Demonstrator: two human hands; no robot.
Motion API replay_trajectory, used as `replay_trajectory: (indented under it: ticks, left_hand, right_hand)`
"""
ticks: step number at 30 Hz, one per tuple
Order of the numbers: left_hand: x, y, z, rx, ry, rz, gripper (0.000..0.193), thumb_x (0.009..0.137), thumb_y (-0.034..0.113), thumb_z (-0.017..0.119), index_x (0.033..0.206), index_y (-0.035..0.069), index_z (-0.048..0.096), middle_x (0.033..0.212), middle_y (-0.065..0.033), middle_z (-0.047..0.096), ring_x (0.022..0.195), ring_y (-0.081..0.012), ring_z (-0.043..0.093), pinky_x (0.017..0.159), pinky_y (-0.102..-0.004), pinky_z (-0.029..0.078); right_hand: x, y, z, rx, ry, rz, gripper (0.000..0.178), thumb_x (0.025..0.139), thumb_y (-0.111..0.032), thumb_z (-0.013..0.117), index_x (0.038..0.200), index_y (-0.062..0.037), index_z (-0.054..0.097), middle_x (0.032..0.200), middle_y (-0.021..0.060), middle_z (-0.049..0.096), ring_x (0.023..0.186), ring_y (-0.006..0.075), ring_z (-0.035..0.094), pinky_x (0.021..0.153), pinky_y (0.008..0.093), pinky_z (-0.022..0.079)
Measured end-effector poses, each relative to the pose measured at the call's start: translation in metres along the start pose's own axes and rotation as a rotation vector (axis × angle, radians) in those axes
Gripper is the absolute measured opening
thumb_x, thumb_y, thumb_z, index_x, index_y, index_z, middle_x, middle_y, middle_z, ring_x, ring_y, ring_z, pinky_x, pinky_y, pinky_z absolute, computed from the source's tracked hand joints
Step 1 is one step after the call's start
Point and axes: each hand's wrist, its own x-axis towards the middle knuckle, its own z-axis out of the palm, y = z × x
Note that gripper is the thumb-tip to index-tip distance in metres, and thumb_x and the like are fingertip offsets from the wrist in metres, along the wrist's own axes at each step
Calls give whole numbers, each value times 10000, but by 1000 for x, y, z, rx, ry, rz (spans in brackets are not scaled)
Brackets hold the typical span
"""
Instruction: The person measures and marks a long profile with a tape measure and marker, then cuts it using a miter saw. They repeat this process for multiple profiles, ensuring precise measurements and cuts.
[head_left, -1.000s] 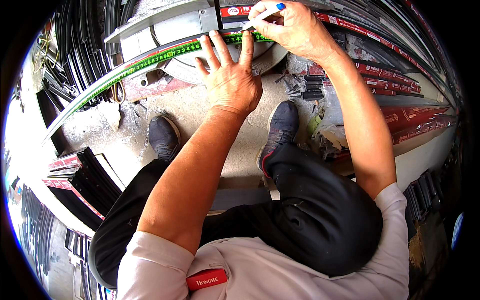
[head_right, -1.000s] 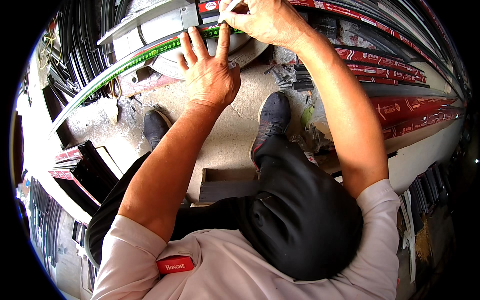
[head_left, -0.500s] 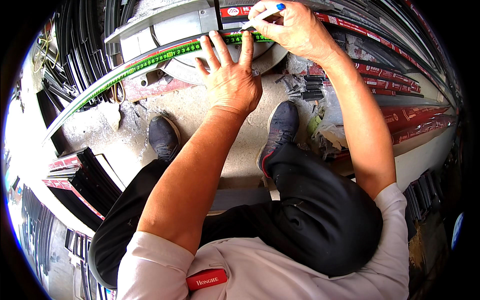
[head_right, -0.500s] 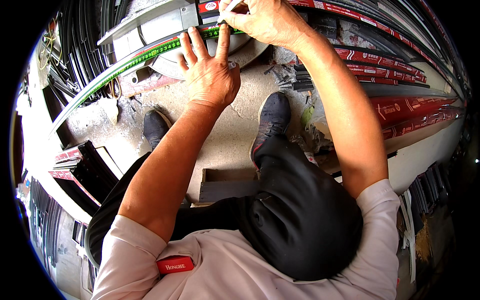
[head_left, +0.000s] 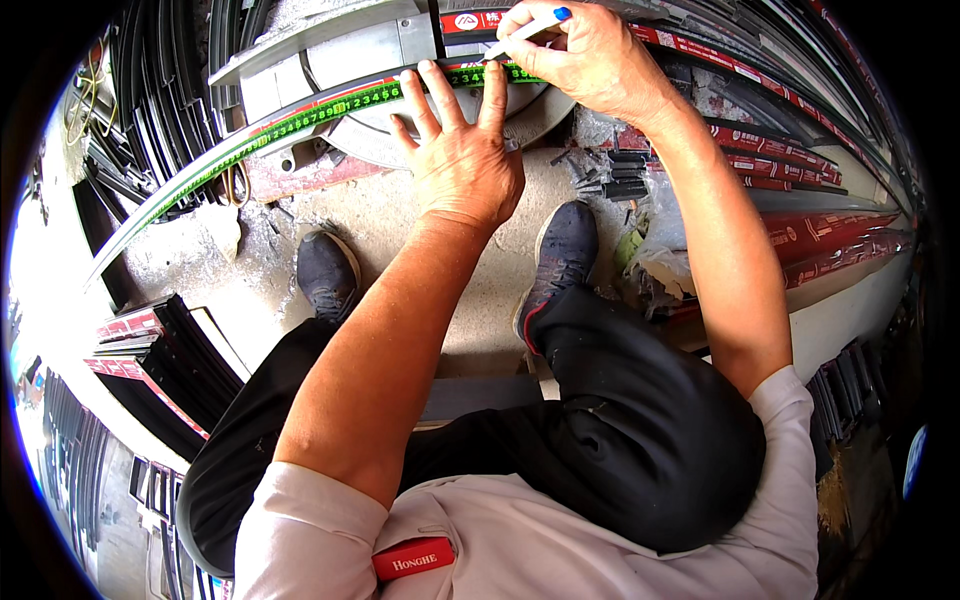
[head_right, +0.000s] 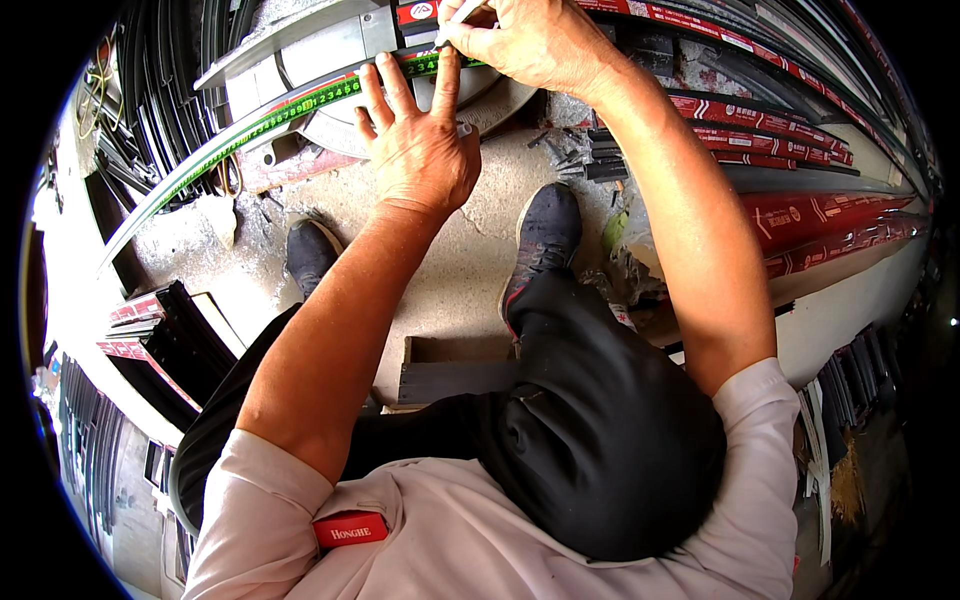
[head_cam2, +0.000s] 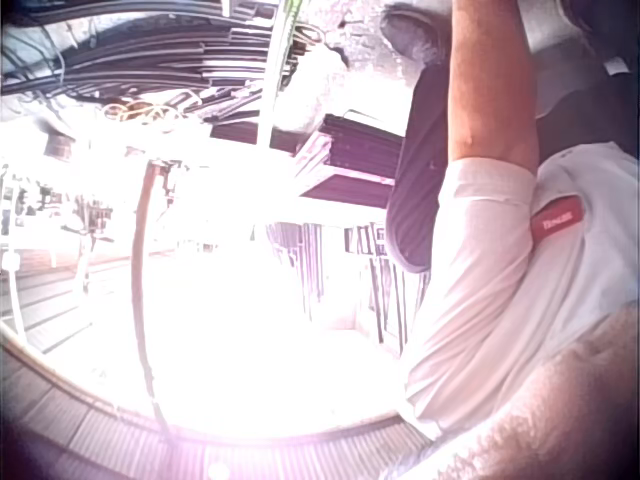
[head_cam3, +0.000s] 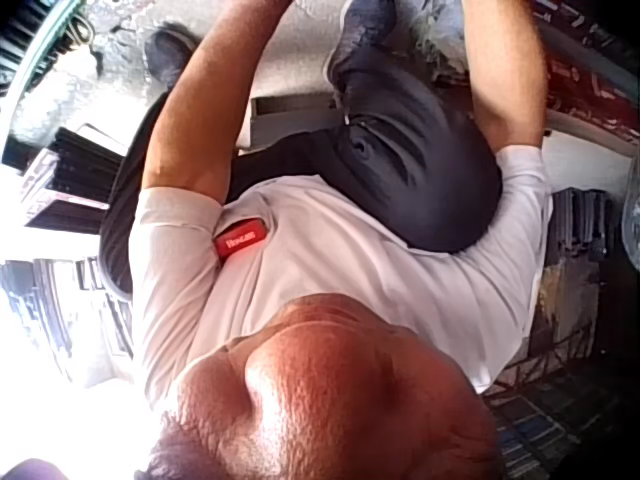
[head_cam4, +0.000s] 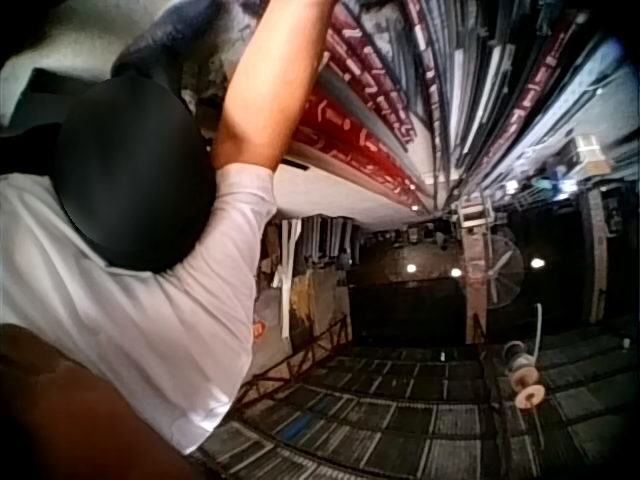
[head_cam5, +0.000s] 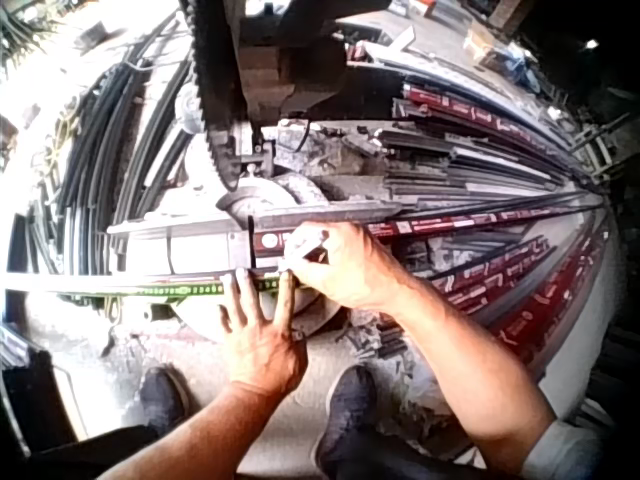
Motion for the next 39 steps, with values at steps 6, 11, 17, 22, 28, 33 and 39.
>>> replay_trajectory:
  ticks: [6,11,17,22,28,33,39]
  left_hand:
    - [0,0,0,-2,2,-3,946,886,359,690,1695,314,200,1653,-395,158,1540,-589,154,1156,-742,230]
    - [0,0,0,-1,3,-4,956,885,359,694,1697,316,191,1652,-398,164,1538,-589,160,1155,-741,232]
    - [0,0,0,2,1,-5,939,883,363,699,1691,307,223,1655,-399,158,1540,-592,154,1153,-743,233]
    - [0,1,2,1,13,-7,885,887,363,680,1674,300,282,1657,-397,162,1543,-589,155,1160,-747,227]
    - [-1,-1,3,-3,15,-24,889,880,368,681,1673,309,284,1665,-387,160,1551,-579,153,1179,-737,215]
    - [-1,2,2,-10,8,-18,898,887,380,693,1677,315,271,1671,-379,156,1558,-577,137,1190,-728,207]
    - [0,1,1,-10,0,-19,894,895,400,690,1679,307,271,1671,-382,155,1559,-584,124,1191,-731,202]
  right_hand:
    - [0,0,0,18,-13,-1,115,938,-102,703,981,0,735,892,104,754,832,177,708,779,329,567]
    - [1,0,0,36,-21,2,112,938,-102,702,967,2,733,888,101,753,828,173,706,774,325,566]
    - [-1,1,0,49,-4,-1,115,943,-104,702,985,-1,730,887,97,751,832,161,701,772,316,564]
    - [-17,-12,0,76,159,13,115,955,-115,699,1004,-16,729,908,80,758,845,149,703,768,302,561]
    - [-67,-8,3,150,234,100,118,1020,-113,708,1090,-20,691,918,-6,707,824,27,630,699,197,501]
    - [-101,8,25,311,261,209,110,957,-148,771,993,-71,702,803,-41,680,694,5,577,611,207,475]
    - [-100,12,35,330,234,273,87,958,-121,744,979,-54,694,791,-41,670,699,13,580,621,226,483]
